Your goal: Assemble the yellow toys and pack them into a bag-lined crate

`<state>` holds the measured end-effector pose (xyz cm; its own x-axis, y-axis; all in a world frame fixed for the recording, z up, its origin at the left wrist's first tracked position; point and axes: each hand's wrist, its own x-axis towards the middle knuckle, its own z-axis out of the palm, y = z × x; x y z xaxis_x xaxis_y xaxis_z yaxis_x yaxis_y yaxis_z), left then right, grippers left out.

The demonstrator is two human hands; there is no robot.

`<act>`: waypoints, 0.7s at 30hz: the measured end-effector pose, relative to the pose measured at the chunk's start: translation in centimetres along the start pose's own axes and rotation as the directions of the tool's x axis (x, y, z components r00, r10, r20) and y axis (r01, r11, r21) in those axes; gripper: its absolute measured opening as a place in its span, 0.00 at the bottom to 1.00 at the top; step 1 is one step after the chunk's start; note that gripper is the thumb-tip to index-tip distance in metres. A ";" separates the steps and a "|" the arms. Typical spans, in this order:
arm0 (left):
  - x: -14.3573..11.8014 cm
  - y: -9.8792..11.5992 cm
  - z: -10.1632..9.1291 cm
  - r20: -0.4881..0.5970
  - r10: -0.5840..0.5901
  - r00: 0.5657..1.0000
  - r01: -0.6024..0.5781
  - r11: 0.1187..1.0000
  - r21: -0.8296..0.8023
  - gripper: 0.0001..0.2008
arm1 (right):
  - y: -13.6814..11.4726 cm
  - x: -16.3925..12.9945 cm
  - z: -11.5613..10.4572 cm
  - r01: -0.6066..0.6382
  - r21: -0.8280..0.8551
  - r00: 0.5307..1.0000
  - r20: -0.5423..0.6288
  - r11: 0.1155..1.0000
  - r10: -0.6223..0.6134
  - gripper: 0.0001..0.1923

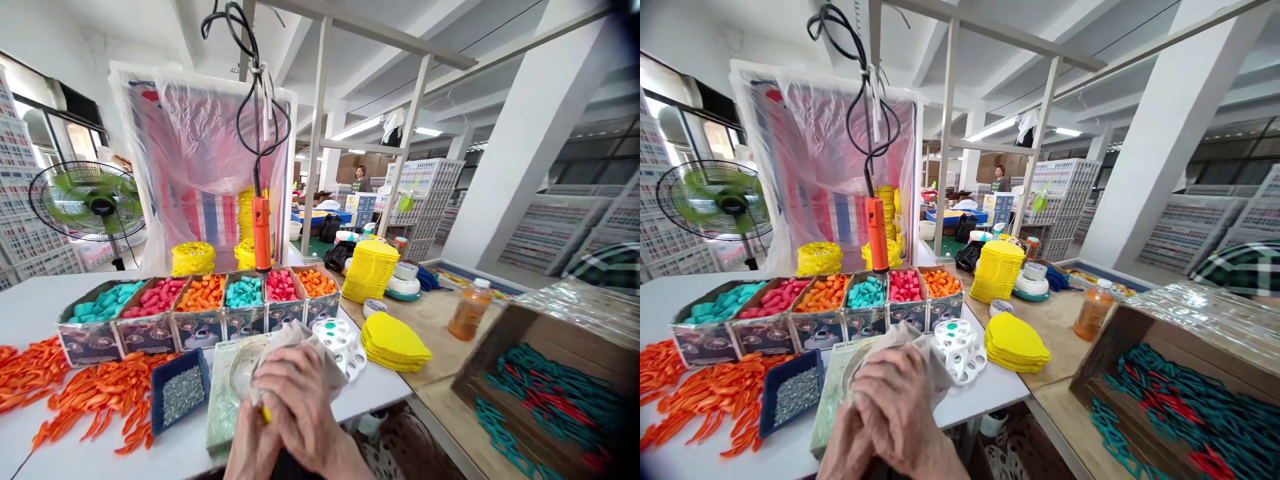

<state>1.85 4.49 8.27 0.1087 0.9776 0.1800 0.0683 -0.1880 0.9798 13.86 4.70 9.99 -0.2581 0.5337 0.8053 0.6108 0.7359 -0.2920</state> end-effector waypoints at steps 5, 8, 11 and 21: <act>-0.7 -1.1 -1.1 0.003 0.043 0.999 -0.043 0.999 -0.020 0.15 | 0.1 -0.6 -0.5 -0.158 0.071 0.971 -0.171 0.985 0.168 0.13; -0.6 -1.6 -1.7 0.003 0.071 0.997 -0.071 0.997 -0.026 0.17 | -0.3 -0.9 -0.3 0.003 0.063 1.000 -0.007 0.998 -0.002 0.10; -0.7 -1.2 -1.6 0.015 0.043 0.999 -0.043 0.998 0.040 0.17 | 0.1 -0.9 -0.3 -0.110 0.104 0.988 -0.094 0.988 0.120 0.13; -1.6 -2.3 -2.1 -0.092 0.018 0.996 -0.015 0.999 0.037 0.18 | -0.7 -1.3 -0.2 -0.048 0.110 0.997 -0.053 0.993 0.054 0.13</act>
<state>-0.53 3.56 5.95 0.0183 0.9786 0.2049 0.1035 -0.2057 0.9731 13.86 3.40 9.24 -0.1843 0.5497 0.8148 0.5365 0.7508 -0.3852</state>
